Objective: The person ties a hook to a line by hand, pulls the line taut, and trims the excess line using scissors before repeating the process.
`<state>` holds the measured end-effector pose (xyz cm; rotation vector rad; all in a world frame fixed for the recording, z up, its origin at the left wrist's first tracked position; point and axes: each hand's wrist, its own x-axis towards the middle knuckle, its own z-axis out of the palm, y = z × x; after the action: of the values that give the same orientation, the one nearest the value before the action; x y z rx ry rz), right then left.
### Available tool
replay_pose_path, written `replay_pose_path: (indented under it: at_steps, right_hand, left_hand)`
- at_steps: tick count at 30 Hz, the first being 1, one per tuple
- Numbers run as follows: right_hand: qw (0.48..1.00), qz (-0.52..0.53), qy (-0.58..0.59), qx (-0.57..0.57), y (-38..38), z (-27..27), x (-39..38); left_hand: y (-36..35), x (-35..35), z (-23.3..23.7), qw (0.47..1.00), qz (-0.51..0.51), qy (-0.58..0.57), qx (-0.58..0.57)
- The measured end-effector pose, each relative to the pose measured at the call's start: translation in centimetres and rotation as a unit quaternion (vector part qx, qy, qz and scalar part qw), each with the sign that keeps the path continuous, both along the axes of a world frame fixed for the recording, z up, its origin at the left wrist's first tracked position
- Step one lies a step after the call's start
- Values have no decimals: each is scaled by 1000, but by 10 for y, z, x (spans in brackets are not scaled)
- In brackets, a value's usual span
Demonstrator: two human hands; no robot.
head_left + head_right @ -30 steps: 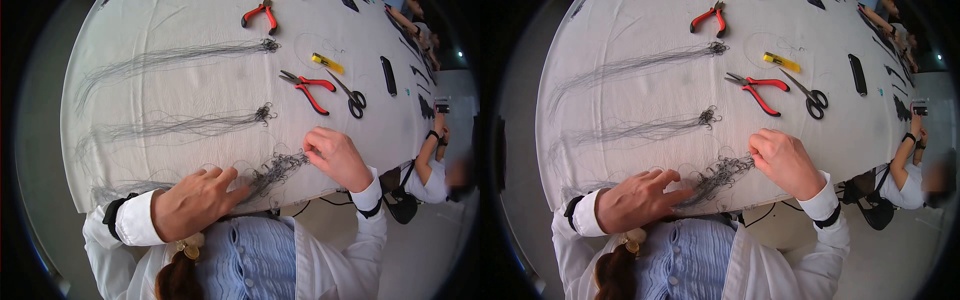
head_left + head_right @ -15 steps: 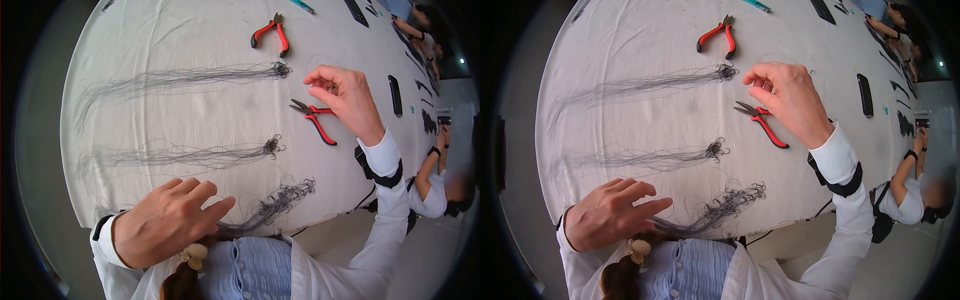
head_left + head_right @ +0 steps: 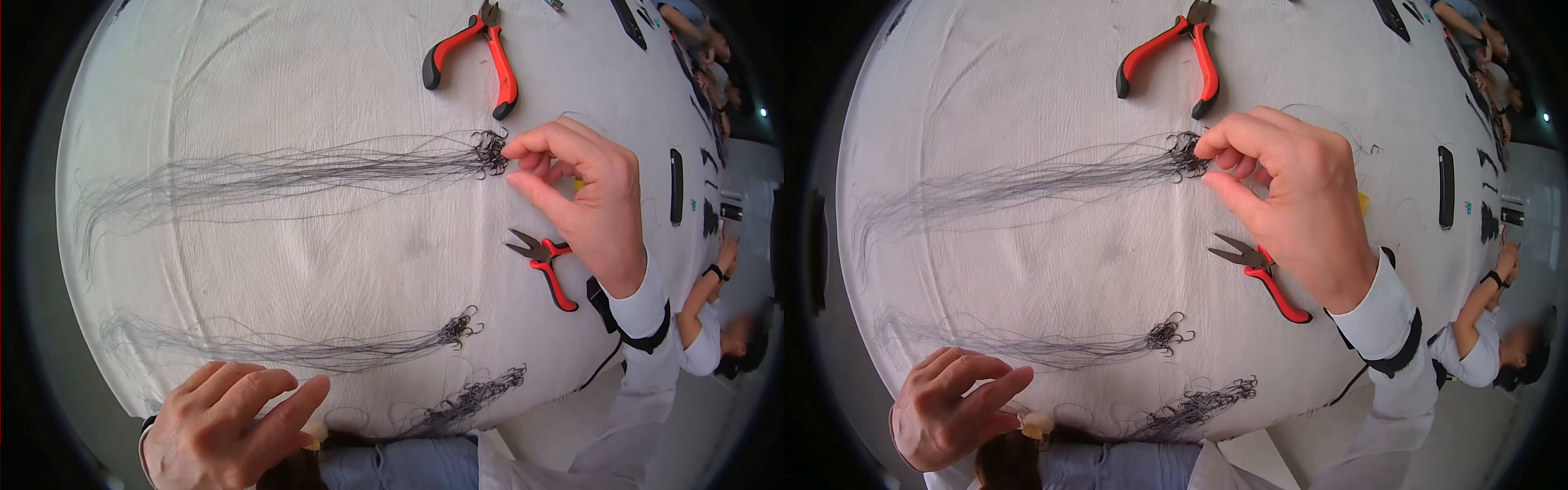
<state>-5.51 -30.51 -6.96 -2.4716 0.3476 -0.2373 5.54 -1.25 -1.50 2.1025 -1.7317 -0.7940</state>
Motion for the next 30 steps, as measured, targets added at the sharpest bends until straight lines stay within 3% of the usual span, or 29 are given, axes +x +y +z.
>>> replay_pose_path:
  at_steps: [24, 30]
  right_hand:
    - [995, 57, 8, -87, 6, -2, 10]
    - [988, 56, -55, -131, 10, 0, 8]
  left_hand:
    - [0, -2, -12, 1000, -4, 16, 16]
    - [1, -1, -7, 1000, 1, 18, 6]
